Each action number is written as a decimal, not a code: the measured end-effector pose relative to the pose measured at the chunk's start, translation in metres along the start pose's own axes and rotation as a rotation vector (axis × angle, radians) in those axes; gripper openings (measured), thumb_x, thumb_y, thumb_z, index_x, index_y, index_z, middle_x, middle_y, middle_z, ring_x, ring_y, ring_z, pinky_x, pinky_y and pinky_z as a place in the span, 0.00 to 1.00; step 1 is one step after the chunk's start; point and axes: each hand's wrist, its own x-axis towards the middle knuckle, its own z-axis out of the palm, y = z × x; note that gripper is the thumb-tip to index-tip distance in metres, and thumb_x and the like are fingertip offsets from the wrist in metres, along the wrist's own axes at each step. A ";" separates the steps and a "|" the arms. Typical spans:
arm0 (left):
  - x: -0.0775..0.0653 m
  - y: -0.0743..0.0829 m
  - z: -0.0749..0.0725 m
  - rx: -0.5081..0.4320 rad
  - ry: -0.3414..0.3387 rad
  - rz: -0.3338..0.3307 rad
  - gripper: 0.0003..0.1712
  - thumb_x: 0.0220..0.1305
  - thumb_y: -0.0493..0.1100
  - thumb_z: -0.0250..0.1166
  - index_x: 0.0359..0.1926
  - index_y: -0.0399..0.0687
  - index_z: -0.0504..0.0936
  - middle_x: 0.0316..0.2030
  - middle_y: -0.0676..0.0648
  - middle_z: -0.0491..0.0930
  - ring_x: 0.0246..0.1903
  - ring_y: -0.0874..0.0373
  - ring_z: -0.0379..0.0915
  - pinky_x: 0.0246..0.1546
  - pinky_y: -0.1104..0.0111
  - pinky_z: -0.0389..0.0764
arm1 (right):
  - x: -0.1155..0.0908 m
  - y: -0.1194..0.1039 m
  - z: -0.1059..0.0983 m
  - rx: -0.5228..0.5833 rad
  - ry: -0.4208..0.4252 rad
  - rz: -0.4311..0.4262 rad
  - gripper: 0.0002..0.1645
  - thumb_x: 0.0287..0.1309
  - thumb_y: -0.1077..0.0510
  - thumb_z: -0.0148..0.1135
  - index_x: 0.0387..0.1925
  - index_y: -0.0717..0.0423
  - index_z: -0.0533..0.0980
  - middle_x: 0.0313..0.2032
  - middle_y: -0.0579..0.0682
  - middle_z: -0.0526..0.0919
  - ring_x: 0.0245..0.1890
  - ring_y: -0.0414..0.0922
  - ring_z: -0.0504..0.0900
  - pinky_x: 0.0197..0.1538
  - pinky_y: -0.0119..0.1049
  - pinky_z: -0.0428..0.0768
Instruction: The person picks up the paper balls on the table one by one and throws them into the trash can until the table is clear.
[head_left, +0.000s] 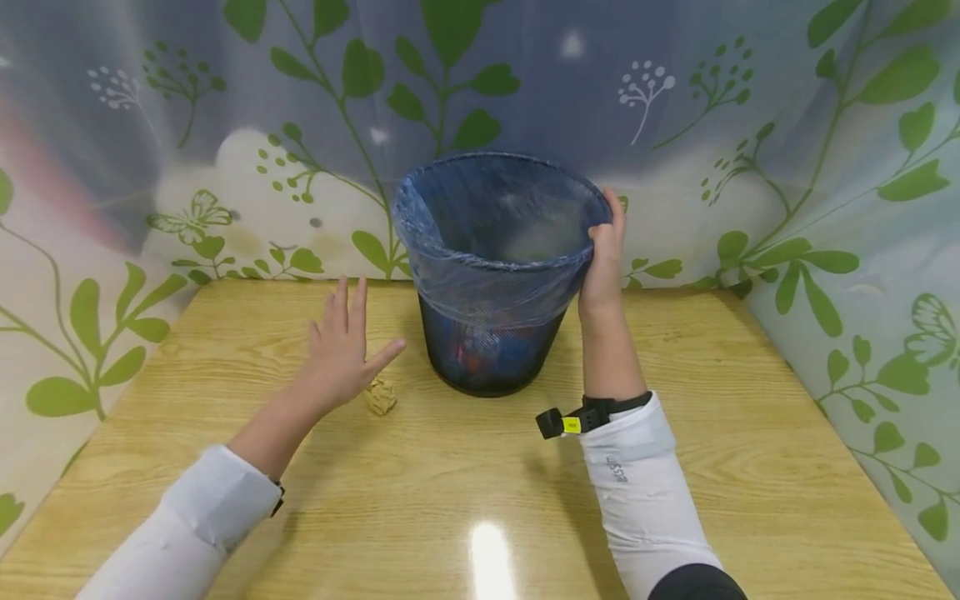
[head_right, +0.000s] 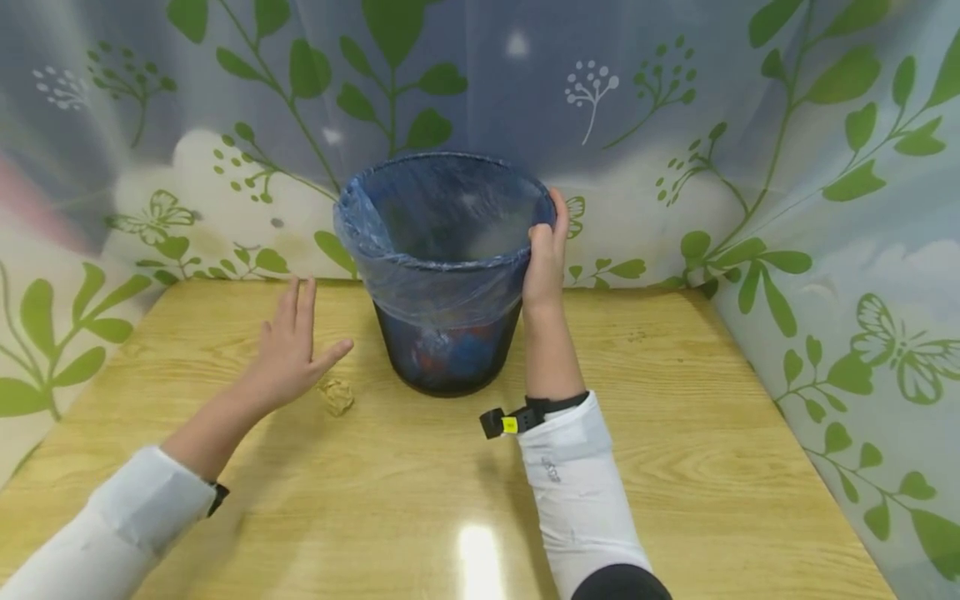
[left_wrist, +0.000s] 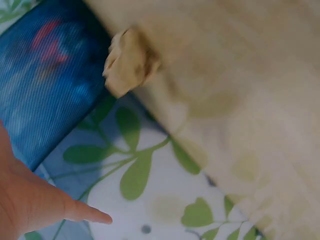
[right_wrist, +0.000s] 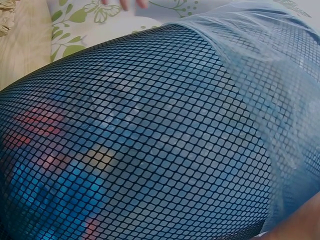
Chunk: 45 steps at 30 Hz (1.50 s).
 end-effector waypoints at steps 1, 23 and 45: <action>-0.001 -0.001 0.004 0.012 -0.019 -0.001 0.57 0.67 0.66 0.51 0.75 0.48 0.23 0.74 0.38 0.19 0.73 0.34 0.19 0.63 0.30 0.33 | 0.000 0.000 0.000 -0.005 0.001 0.002 0.40 0.57 0.56 0.33 0.74 0.49 0.46 0.71 0.52 0.53 0.67 0.50 0.60 0.68 0.45 0.58; -0.013 -0.015 0.050 0.120 -0.239 0.044 0.56 0.64 0.66 0.57 0.76 0.48 0.35 0.74 0.32 0.32 0.71 0.27 0.30 0.59 0.26 0.39 | -0.001 -0.001 0.000 -0.008 0.012 0.004 0.41 0.56 0.57 0.33 0.74 0.46 0.48 0.72 0.51 0.52 0.68 0.50 0.59 0.70 0.45 0.56; -0.015 -0.018 0.055 0.101 -0.380 0.164 0.39 0.66 0.48 0.62 0.70 0.35 0.58 0.66 0.23 0.54 0.65 0.24 0.51 0.60 0.38 0.62 | 0.000 0.000 0.000 -0.027 0.017 0.013 0.41 0.56 0.56 0.33 0.74 0.47 0.48 0.72 0.50 0.53 0.67 0.47 0.59 0.68 0.41 0.57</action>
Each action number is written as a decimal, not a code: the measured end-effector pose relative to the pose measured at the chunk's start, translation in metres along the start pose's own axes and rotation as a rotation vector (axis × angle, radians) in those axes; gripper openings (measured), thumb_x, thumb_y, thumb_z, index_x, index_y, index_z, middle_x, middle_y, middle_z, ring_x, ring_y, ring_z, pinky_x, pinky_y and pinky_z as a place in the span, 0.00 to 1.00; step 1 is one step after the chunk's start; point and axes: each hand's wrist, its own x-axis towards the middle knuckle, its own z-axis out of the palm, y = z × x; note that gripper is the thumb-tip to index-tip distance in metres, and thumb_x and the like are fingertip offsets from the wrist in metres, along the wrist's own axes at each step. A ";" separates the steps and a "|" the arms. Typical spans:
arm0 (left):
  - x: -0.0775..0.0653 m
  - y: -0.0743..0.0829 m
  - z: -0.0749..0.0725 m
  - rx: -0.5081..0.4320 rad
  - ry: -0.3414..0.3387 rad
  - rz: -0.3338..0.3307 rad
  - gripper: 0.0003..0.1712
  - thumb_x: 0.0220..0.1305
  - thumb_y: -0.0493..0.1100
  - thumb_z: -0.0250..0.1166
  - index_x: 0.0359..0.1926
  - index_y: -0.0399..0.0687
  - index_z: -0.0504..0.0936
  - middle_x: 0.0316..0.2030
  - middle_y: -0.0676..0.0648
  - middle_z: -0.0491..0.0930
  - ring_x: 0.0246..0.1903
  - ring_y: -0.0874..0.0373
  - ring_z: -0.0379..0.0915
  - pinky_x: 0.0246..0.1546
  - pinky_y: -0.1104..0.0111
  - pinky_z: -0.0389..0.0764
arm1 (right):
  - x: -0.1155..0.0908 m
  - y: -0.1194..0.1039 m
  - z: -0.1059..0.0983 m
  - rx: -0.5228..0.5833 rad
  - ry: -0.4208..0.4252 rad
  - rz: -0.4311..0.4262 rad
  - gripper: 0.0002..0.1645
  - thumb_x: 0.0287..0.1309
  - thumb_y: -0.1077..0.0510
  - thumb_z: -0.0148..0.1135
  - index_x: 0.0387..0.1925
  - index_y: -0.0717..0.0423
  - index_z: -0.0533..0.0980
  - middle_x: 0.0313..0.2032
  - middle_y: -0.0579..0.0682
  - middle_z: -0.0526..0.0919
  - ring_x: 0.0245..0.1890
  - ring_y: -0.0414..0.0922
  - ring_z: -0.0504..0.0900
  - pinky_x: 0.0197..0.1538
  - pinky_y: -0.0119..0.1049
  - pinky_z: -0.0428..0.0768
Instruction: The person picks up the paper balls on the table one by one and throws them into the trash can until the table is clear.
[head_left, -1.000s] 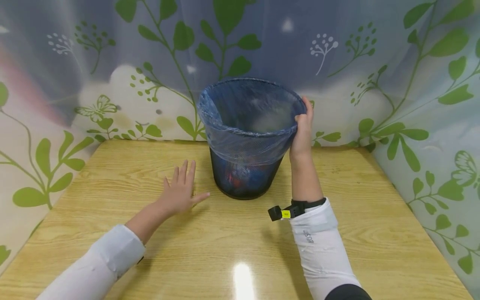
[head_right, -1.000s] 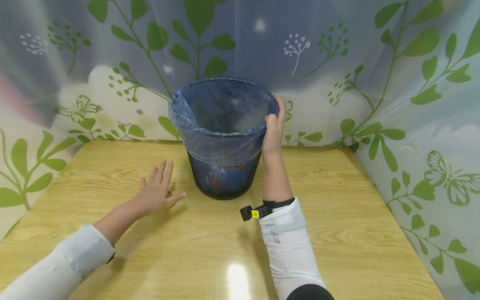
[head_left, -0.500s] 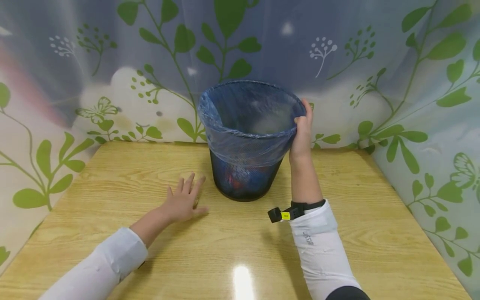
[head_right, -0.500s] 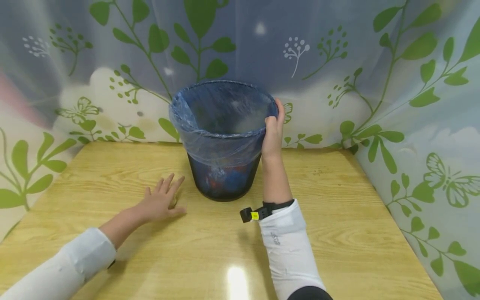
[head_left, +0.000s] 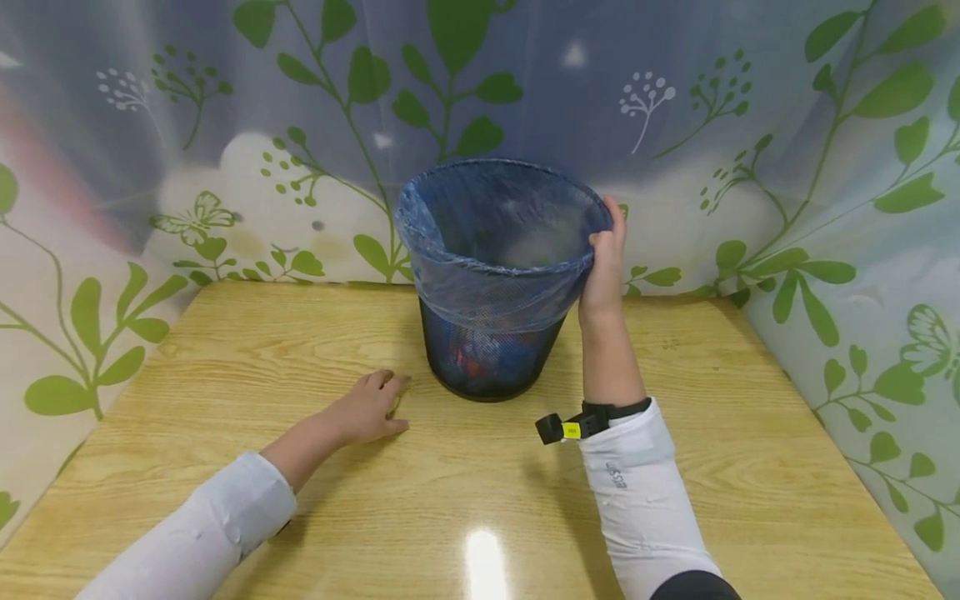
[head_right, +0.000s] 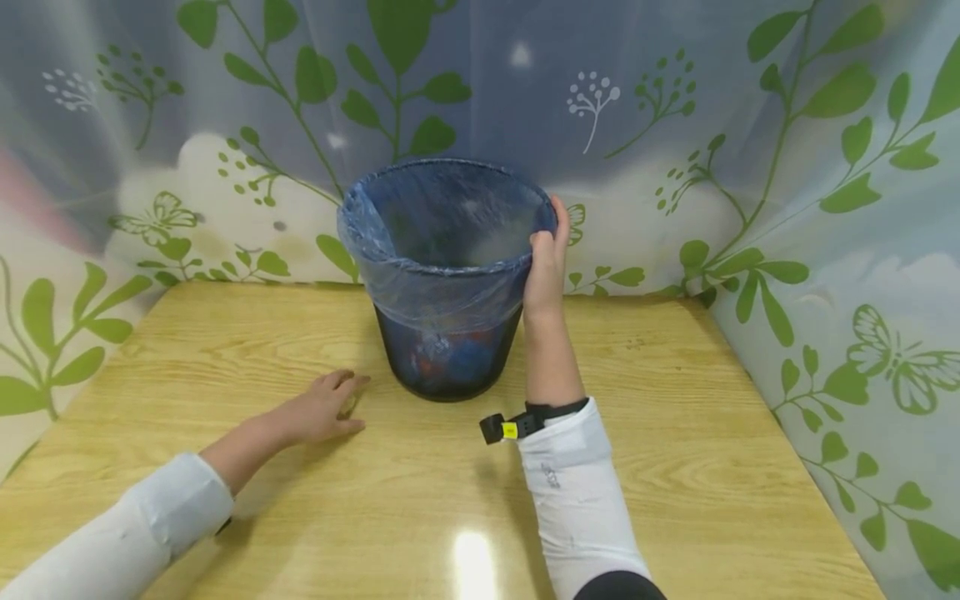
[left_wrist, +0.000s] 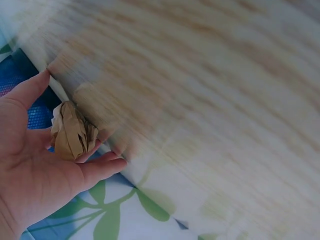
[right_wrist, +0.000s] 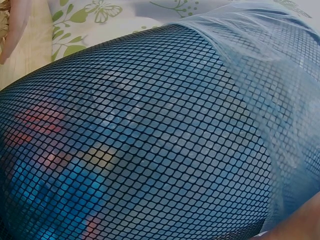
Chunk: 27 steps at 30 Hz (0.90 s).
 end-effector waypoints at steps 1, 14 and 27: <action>0.000 0.001 0.000 0.008 -0.005 0.003 0.37 0.66 0.47 0.61 0.69 0.34 0.59 0.66 0.24 0.54 0.64 0.24 0.52 0.60 0.38 0.63 | 0.000 0.000 0.000 0.004 0.001 0.001 0.41 0.56 0.57 0.33 0.74 0.47 0.48 0.72 0.50 0.53 0.67 0.47 0.59 0.68 0.42 0.57; -0.004 0.002 -0.007 0.012 -0.009 0.021 0.27 0.67 0.42 0.61 0.63 0.37 0.68 0.59 0.28 0.62 0.58 0.31 0.59 0.53 0.44 0.71 | 0.000 0.001 0.000 0.021 -0.005 -0.003 0.41 0.55 0.56 0.33 0.74 0.48 0.47 0.72 0.52 0.53 0.68 0.47 0.59 0.70 0.44 0.56; -0.001 -0.001 -0.007 0.043 0.015 0.032 0.12 0.64 0.35 0.60 0.49 0.41 0.74 0.50 0.34 0.68 0.45 0.41 0.65 0.45 0.51 0.73 | 0.005 0.004 -0.003 0.011 -0.022 0.001 0.42 0.55 0.56 0.33 0.74 0.43 0.47 0.73 0.49 0.51 0.69 0.47 0.58 0.69 0.42 0.56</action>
